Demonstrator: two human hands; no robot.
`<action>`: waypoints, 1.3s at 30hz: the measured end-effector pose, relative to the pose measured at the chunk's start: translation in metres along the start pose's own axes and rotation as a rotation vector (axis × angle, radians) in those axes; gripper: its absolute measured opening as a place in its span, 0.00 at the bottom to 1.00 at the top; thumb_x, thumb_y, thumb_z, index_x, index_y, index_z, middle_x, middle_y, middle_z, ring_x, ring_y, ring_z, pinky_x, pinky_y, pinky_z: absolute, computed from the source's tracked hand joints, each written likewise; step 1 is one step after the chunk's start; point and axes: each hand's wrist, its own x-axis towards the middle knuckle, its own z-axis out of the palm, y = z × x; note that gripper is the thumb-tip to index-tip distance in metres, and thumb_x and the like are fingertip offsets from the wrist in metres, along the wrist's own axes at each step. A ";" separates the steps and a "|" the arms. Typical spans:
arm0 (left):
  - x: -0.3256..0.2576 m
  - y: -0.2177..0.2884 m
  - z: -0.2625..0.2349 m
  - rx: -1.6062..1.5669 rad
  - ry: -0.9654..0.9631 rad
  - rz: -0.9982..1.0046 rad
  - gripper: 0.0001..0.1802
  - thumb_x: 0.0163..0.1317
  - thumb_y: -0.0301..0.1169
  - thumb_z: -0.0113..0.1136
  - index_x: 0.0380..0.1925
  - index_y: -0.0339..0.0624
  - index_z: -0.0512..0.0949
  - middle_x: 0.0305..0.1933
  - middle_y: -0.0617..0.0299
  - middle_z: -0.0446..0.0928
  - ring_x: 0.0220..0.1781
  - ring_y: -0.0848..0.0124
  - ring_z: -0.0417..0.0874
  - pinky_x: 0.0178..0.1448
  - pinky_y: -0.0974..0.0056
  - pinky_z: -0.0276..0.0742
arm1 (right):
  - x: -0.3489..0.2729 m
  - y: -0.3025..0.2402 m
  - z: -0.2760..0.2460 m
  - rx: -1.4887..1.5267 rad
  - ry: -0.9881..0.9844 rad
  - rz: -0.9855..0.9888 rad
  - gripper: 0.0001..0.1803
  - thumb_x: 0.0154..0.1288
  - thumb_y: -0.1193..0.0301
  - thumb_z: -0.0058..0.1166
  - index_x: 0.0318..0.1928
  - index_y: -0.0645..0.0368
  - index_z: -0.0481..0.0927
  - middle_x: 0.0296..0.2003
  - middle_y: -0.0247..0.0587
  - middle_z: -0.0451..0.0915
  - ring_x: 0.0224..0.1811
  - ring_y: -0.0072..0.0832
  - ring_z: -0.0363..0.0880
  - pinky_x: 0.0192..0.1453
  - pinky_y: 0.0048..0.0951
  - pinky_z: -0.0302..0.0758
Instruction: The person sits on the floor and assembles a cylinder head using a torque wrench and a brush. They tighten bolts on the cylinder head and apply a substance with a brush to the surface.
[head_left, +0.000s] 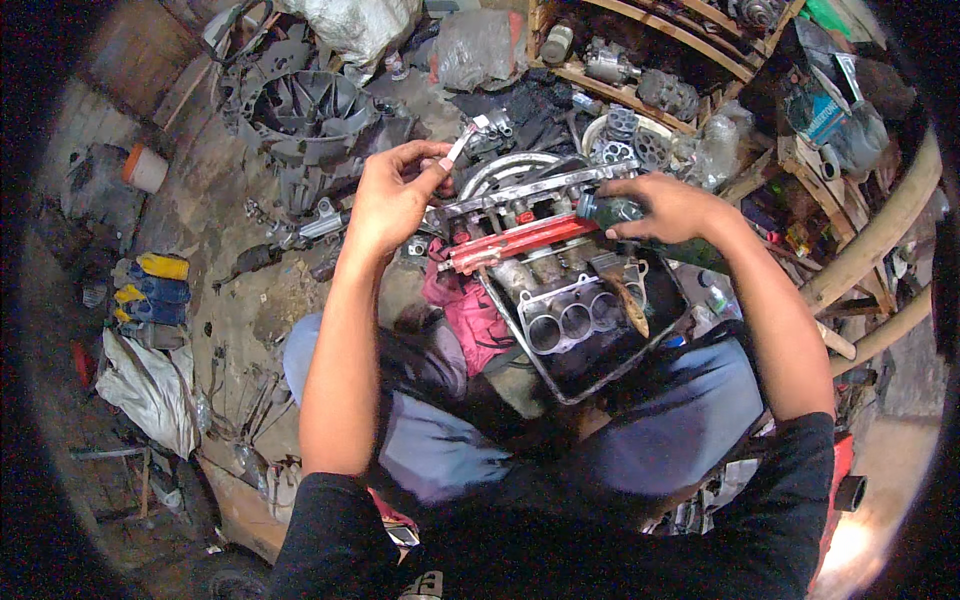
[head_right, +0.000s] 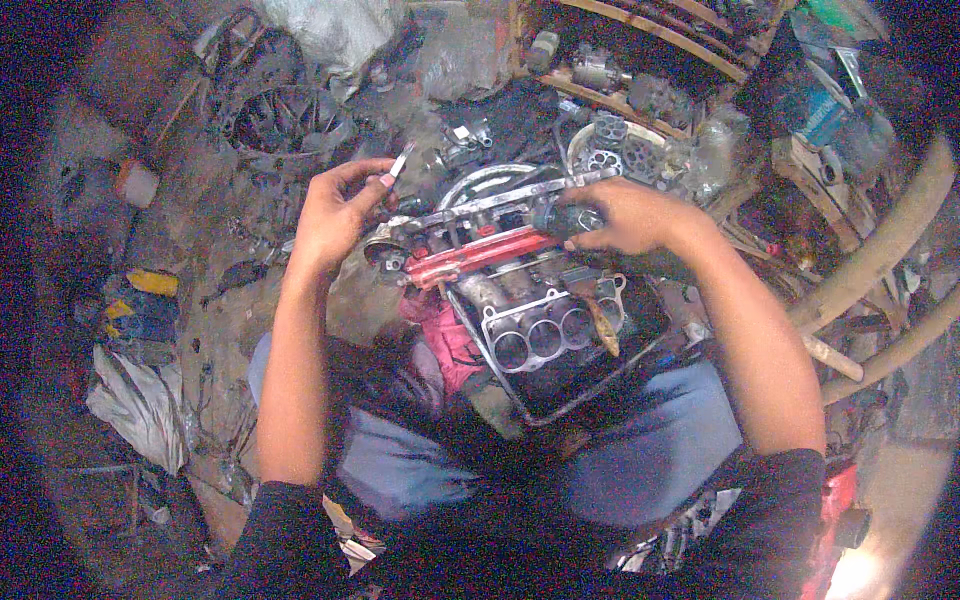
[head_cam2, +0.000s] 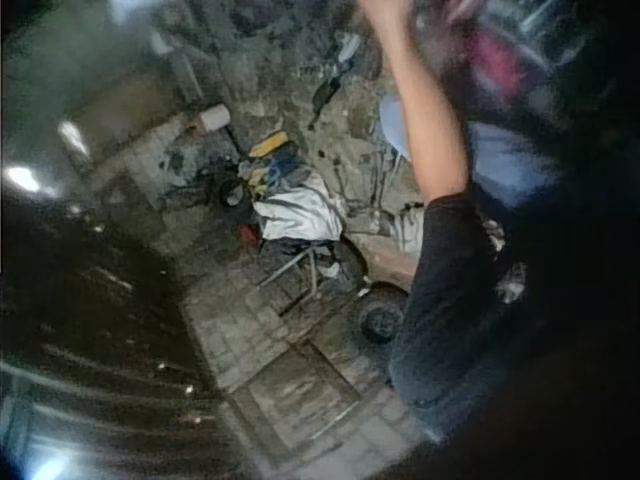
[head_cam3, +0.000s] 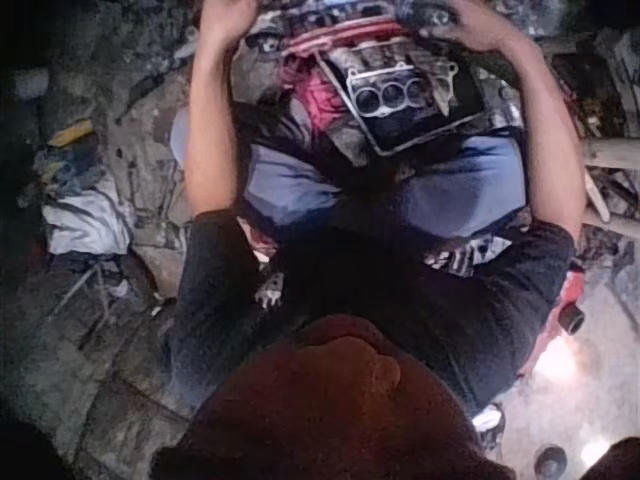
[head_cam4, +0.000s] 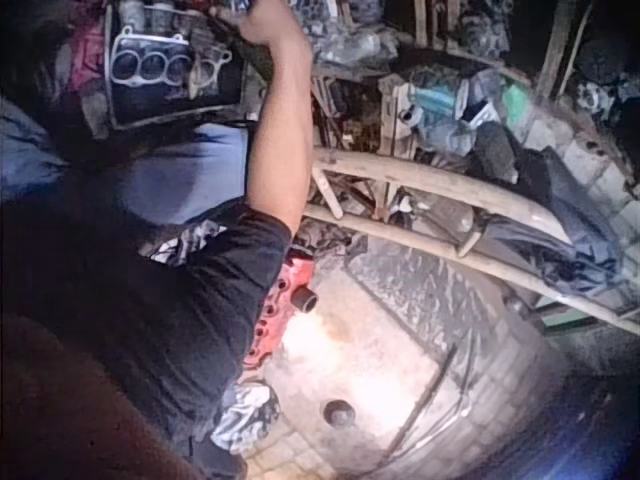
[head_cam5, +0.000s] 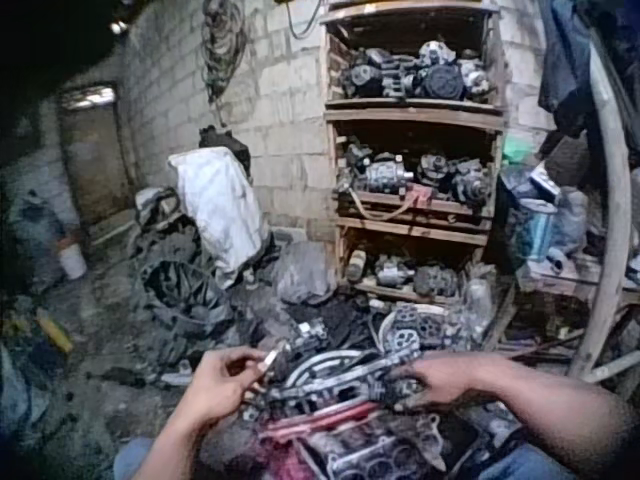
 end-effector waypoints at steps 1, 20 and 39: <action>0.000 -0.002 -0.002 -0.008 0.002 -0.008 0.16 0.68 0.33 0.62 0.50 0.34 0.84 0.34 0.63 0.84 0.37 0.77 0.80 0.45 0.69 0.75 | 0.009 -0.008 0.000 -0.044 -0.084 0.100 0.36 0.60 0.53 0.67 0.64 0.60 0.75 0.58 0.56 0.80 0.63 0.48 0.76 0.69 0.44 0.71; 0.009 -0.004 -0.019 -0.038 0.001 0.041 0.15 0.68 0.34 0.62 0.47 0.34 0.85 0.36 0.63 0.84 0.40 0.76 0.79 0.50 0.69 0.72 | 0.064 -0.081 -0.001 -0.325 -0.190 0.212 0.26 0.58 0.57 0.66 0.56 0.51 0.82 0.44 0.55 0.85 0.50 0.52 0.84 0.56 0.51 0.80; 0.009 -0.002 -0.007 -0.020 -0.007 0.040 0.13 0.68 0.31 0.62 0.47 0.36 0.85 0.34 0.65 0.83 0.32 0.78 0.77 0.39 0.69 0.72 | 0.055 -0.074 -0.004 -0.409 -0.167 0.311 0.26 0.57 0.59 0.67 0.56 0.53 0.81 0.44 0.54 0.85 0.49 0.50 0.85 0.55 0.49 0.81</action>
